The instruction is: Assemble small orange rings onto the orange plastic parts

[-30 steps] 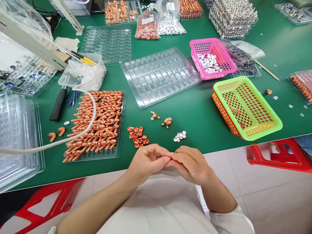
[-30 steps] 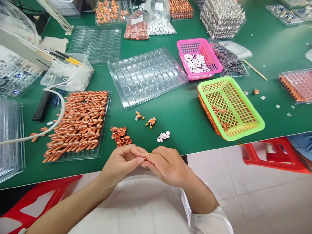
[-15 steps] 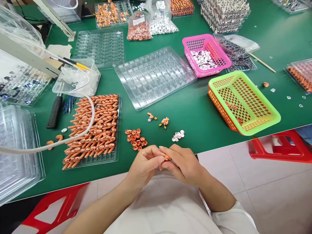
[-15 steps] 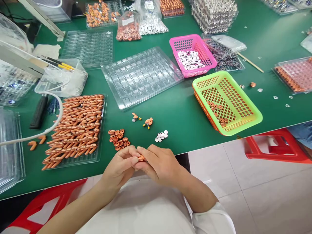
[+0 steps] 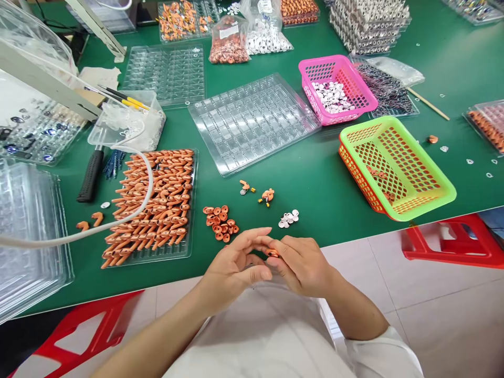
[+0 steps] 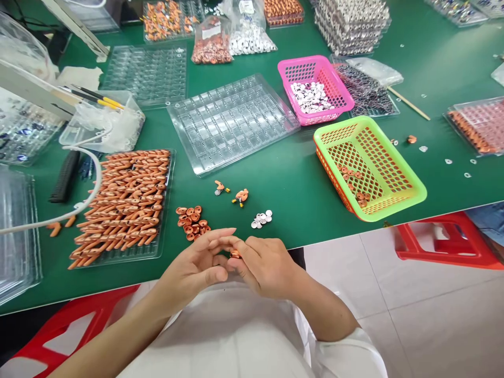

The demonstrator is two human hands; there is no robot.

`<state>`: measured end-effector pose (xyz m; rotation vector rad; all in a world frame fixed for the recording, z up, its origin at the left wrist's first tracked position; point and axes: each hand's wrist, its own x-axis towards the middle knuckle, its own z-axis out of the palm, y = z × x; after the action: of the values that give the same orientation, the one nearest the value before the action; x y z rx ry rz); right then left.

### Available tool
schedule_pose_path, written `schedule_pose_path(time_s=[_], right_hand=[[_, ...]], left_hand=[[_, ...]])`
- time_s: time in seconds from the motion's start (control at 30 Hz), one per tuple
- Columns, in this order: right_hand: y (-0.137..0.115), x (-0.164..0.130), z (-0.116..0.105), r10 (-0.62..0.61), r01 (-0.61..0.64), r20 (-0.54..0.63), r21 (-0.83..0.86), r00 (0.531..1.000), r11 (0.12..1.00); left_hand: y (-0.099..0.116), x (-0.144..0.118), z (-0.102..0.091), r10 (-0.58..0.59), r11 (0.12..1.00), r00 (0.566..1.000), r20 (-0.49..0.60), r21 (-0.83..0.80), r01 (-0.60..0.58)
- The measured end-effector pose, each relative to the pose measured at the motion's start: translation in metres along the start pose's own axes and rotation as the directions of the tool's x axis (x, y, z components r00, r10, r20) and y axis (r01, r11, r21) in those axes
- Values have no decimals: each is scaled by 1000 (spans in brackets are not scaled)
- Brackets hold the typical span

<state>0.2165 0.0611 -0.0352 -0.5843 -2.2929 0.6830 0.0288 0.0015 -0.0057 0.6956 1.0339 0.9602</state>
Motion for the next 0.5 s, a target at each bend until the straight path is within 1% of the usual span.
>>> schedule_pose_path(time_s=[0.1,0.17,0.33,0.5], right_hand=[[-2,0,2,-53,53,-7,-29,999,998],[-3,2,3,-85,85,-11,-35,996,996],[-6,4,2,-125,124,-13,-24,992,992],[-6,3,3,-132,133,-40,10,990,991]], left_hand=[[0,-2,4,88,985,996,7,147,-88],[0,-1,7,133,969,991,-1,212,-129],[0,-1,10,176,944,984,-29,287,-161],[0,-1,9,198,935,979,-52,310,-173]])
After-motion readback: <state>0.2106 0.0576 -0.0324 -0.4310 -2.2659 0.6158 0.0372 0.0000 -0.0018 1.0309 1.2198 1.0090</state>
